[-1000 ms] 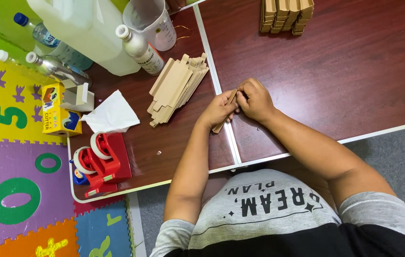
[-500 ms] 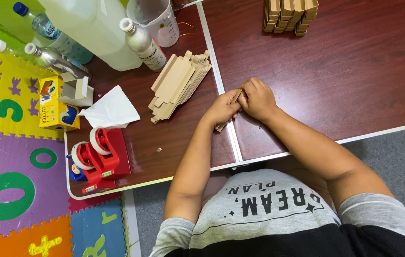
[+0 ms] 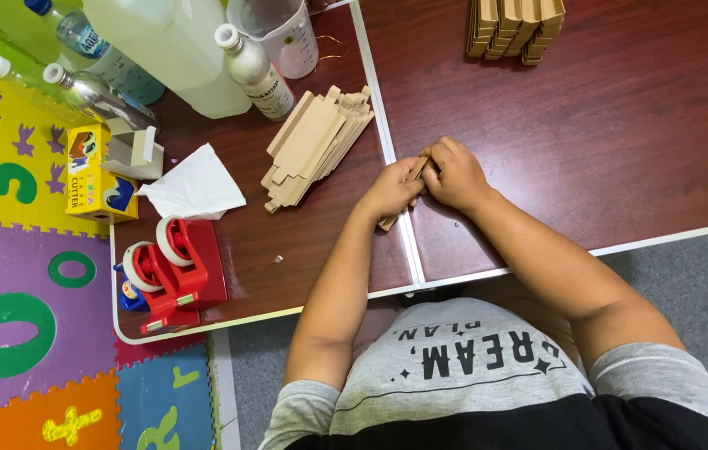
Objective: The person assembles small cardboard boxes by folding the flat pieces along pre-scored lines and interlocking the tabs. They handle the cardboard pieces by hand, folding them into rectangular shapes and stacking the finished boxes on the table.
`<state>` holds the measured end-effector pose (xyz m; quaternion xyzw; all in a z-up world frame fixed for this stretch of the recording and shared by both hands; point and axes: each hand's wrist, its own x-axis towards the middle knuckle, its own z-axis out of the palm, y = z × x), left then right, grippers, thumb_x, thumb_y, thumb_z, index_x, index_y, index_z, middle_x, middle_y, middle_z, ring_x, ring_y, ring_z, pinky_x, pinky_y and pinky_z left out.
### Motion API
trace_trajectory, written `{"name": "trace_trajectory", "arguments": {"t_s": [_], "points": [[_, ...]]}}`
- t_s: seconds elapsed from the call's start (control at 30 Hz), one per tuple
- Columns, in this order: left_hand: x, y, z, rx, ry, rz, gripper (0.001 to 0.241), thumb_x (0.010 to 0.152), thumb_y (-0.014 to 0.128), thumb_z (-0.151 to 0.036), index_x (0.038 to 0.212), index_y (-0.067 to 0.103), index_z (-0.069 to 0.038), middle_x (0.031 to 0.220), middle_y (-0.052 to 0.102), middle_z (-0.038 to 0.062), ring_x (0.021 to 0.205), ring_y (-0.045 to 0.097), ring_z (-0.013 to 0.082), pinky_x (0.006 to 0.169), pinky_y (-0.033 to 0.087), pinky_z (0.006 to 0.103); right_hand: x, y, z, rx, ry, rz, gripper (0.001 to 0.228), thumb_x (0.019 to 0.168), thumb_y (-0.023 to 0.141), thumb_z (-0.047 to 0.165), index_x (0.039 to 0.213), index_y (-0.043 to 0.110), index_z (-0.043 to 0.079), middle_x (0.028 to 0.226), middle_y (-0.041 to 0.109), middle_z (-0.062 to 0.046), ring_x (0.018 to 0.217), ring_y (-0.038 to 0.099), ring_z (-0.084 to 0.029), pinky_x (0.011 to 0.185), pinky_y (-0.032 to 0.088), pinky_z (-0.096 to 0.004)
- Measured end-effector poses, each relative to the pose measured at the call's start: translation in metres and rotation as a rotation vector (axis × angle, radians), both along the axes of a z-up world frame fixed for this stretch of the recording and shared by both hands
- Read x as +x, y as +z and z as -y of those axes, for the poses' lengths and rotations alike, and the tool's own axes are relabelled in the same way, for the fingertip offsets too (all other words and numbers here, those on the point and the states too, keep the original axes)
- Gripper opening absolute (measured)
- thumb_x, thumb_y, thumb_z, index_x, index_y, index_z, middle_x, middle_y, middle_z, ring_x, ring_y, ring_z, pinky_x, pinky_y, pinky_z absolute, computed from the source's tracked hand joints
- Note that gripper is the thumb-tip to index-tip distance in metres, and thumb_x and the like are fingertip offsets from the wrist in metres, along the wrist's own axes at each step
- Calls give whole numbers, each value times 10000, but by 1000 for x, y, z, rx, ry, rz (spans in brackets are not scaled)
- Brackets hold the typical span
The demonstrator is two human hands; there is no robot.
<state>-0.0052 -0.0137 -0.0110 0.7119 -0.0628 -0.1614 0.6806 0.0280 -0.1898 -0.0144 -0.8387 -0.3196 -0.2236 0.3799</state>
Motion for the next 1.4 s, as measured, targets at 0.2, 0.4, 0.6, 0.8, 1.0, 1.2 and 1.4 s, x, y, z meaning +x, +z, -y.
{"name": "trace_trajectory", "arguments": {"t_s": [0.2,0.4,0.6,0.8,1.0,1.2,1.4], "points": [[2,-7,0,-8,-9,-4,445,848,545,8,1287,580,74,679,657,137,474,631,146,330,489,227,4,-6,1,25,2,-43,118,865,647,102,975,688,99,848,597,-89,831,666,-336,761,557,-426],[3,-12,-1,-21,-4,-25,412,865,566,-5,1268,593,73,714,669,149,478,625,139,332,489,227,0,11,2,57,15,-148,86,869,650,118,950,680,117,837,596,-89,833,665,-349,765,554,-442],[-6,45,-15,-320,-48,-167,310,924,585,-44,1203,582,91,714,673,188,423,599,131,307,470,227,2,34,10,390,310,-474,333,871,735,102,1204,727,86,886,626,-94,786,634,-203,677,505,-332],[4,31,-32,-415,-180,-276,163,946,605,-77,1058,608,41,724,686,229,415,606,150,314,478,249,5,49,15,463,528,-627,311,908,708,46,1217,734,23,899,669,-123,841,609,-202,737,482,-335],[9,28,-36,-480,-213,-359,141,983,581,-54,1074,573,54,778,673,267,416,566,154,336,468,271,33,44,19,452,651,-985,344,924,715,36,1266,682,22,914,672,-45,831,671,-132,723,553,-263],[16,51,-28,-546,-123,-474,203,1030,546,-116,1160,565,39,854,680,264,466,544,158,389,450,266,60,19,16,445,692,-1092,258,975,659,56,1231,653,20,887,652,-21,821,684,-111,659,563,-223],[25,38,-30,-730,-125,-438,627,984,587,-257,1524,390,-8,1147,645,337,685,718,283,525,629,358,76,10,17,690,686,-1131,240,937,684,-45,1173,645,-53,812,610,-77,590,609,-115,467,552,-231]]}}
